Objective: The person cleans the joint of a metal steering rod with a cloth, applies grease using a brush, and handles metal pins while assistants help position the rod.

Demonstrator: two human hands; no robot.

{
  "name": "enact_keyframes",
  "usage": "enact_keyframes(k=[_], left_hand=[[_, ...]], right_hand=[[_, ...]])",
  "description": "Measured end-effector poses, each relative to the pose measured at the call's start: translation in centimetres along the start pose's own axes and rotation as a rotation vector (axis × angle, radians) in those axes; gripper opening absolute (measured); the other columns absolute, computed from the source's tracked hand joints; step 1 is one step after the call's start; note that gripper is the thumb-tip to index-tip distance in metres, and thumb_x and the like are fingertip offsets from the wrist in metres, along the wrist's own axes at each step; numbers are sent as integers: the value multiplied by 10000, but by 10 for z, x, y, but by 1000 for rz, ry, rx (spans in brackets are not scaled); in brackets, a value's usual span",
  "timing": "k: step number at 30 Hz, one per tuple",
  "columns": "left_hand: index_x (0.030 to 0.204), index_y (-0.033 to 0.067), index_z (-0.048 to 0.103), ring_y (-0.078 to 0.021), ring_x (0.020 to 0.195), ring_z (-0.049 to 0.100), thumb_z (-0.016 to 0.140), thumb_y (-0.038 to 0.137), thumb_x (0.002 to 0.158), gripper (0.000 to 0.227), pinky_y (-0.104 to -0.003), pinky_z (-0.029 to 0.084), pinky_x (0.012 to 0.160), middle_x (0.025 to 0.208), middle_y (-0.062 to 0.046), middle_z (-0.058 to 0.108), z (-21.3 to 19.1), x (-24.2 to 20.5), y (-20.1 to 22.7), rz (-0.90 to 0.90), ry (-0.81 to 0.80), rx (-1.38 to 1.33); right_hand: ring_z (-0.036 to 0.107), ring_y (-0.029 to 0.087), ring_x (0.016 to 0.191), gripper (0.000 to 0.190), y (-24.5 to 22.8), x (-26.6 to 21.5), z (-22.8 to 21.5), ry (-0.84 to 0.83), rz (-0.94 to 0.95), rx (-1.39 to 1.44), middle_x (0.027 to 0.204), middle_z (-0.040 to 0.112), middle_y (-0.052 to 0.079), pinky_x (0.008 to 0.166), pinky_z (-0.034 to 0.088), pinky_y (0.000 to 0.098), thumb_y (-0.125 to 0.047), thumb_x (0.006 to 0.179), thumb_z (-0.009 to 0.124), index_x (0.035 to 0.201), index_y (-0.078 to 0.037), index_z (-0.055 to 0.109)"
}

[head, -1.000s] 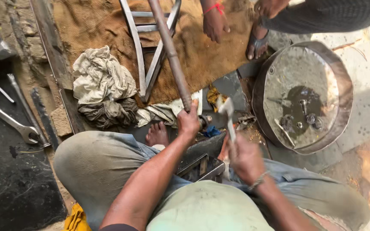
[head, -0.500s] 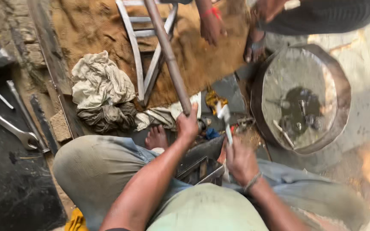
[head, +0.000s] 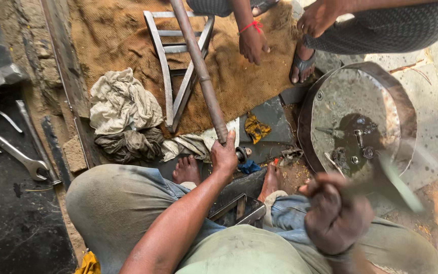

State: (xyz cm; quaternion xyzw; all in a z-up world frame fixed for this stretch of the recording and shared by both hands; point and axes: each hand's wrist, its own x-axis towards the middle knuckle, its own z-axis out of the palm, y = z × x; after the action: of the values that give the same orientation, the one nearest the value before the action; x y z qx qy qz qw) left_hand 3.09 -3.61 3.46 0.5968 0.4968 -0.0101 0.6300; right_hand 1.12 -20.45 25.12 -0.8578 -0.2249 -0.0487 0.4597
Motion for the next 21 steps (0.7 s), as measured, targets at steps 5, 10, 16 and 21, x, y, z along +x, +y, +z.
enact_keyframes(k=[5, 10, 16, 21], left_hand=[[1024, 57, 626, -303, 616, 619, 662, 534, 845, 511, -537, 547, 572, 762, -111, 643, 8, 14, -15, -108, -136, -208], [893, -9, 684, -196, 593, 635, 671, 600, 939, 612, -416, 493, 578, 634, -94, 634, 17, 8, -33, 9, -28, 62], [941, 26, 631, -184, 555, 594, 643, 575, 926, 550, -399, 481, 496, 642, -39, 580, 5, 4, 0, -108, -141, -128], [965, 48, 642, -157, 616, 606, 651, 582, 931, 534, -379, 492, 545, 718, -66, 622, -5, 1, -3, -45, -141, -104]], right_hand=[[695, 327, 661, 256, 57, -36, 52, -500, 225, -525, 764, 694, 183, 600, 560, 420, -180, 978, 568, 1104, 24, 658], [694, 323, 600, 231, 70, -36, 38, -449, 317, -457, 672, 698, 157, 578, 538, 447, -223, 989, 607, 1056, -33, 720], [645, 93, 498, 280, 72, 26, 58, -255, 616, -138, 605, 682, 10, 454, 482, 302, -372, 942, 650, 1017, -126, 761], [535, 110, 481, 376, 105, 34, 95, -453, 922, -168, 619, 625, 21, 445, 402, 280, -446, 954, 744, 969, -70, 758]])
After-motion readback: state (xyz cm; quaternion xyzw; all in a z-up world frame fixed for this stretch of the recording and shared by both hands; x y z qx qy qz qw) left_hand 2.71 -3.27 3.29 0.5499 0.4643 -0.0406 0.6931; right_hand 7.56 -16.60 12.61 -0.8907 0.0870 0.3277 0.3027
